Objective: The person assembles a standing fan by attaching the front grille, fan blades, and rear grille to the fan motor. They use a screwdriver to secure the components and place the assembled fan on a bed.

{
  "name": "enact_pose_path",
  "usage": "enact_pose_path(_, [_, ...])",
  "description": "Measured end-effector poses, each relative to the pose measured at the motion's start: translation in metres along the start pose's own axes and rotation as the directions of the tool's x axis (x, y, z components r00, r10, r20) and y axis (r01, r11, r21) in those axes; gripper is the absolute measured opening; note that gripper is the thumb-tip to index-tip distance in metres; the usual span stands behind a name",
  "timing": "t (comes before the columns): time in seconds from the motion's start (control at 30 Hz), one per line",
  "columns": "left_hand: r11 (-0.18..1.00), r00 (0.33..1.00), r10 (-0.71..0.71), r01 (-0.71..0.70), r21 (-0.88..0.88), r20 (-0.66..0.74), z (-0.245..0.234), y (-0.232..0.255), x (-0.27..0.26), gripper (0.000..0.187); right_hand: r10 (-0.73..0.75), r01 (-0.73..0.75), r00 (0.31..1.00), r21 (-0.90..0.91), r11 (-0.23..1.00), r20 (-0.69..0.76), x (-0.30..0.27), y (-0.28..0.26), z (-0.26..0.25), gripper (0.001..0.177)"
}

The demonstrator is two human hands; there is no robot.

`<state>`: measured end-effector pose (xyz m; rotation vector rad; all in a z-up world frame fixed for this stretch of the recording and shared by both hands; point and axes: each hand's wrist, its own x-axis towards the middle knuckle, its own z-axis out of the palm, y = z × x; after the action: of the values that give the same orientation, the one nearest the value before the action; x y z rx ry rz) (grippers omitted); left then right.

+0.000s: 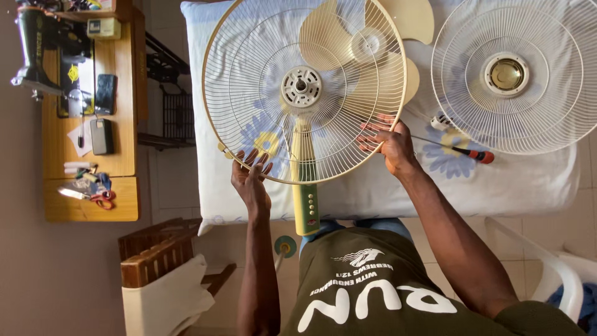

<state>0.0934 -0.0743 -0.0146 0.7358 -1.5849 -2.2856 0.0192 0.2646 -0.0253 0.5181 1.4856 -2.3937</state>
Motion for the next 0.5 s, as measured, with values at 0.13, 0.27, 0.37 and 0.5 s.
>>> enact_pose_path(0.13, [0.997,1.000,0.004,-0.003,0.080,-0.017,-0.004,0.007,0.004,0.050,-0.007,0.008,1.000,-0.028,1.000,0.010,-0.003,-0.003,0.001,0.063])
enact_pose_path(0.27, [0.967,0.996,0.023,-0.002,0.253,-0.081,-0.012,0.021,0.009,0.038,-0.200,0.151,0.974,-0.352,0.924,-0.108,-0.005,-0.022,-0.001,0.045])
enact_pose_path(0.37, [0.975,0.994,-0.016,0.039,0.219,-0.108,-0.022,0.028,0.017,0.028,-0.352,0.244,0.922,-0.466,0.850,-0.160,0.002,-0.038,-0.011,0.035])
enact_pose_path(0.5, [0.976,0.996,-0.056,0.068,0.206,-0.064,-0.031,0.023,0.038,0.018,-0.251,0.111,0.953,-0.574,0.811,-0.171,0.026,-0.051,-0.023,0.027])
